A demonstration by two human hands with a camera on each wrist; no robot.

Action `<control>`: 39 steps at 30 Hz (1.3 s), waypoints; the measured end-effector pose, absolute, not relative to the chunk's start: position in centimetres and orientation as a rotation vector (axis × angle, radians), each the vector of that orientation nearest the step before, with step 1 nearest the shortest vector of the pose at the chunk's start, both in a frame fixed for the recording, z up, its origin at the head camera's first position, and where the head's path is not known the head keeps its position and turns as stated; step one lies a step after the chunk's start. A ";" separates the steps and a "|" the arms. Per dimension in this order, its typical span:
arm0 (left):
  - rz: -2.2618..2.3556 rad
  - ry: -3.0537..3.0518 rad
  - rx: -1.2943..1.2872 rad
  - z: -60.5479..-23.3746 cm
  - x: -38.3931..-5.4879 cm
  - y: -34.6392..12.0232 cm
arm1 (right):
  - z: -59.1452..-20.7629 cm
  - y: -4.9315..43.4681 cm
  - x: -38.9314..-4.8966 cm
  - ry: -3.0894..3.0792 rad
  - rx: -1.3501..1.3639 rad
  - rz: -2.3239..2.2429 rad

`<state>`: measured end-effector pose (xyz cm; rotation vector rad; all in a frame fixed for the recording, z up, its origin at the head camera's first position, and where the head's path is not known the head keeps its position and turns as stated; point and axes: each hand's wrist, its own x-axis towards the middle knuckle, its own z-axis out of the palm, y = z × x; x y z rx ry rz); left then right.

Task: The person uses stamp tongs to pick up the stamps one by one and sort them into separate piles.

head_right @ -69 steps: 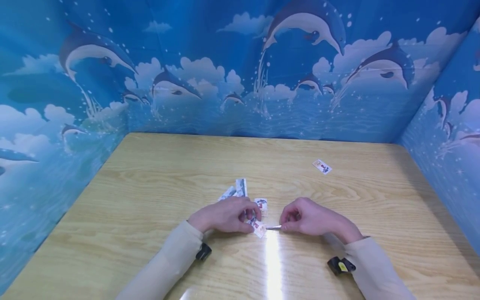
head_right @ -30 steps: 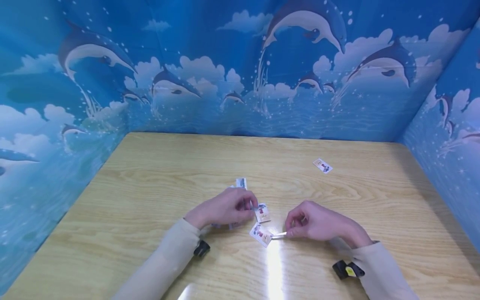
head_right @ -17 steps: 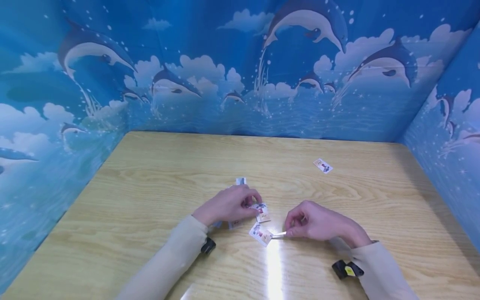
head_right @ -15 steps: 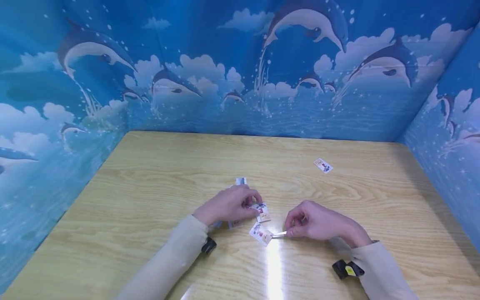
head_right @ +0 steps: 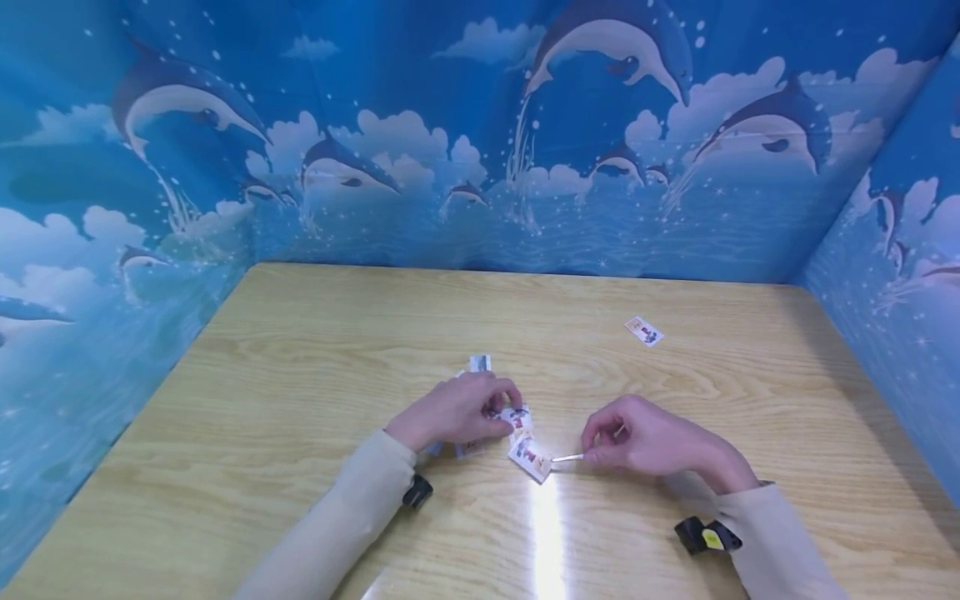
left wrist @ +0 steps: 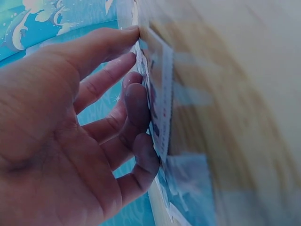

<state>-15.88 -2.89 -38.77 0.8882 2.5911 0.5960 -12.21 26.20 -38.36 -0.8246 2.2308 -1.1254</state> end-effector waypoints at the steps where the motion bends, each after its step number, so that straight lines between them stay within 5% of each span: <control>1: 0.596 2.590 0.884 -38.7 -15.9 -2.9 | -38.4 26.4 -12.3 2.242 -0.827 -1.132; 39: 0.578 2.567 0.836 -38.7 -15.9 -2.9 | -38.4 30.1 -14.8 2.822 -0.168 -1.081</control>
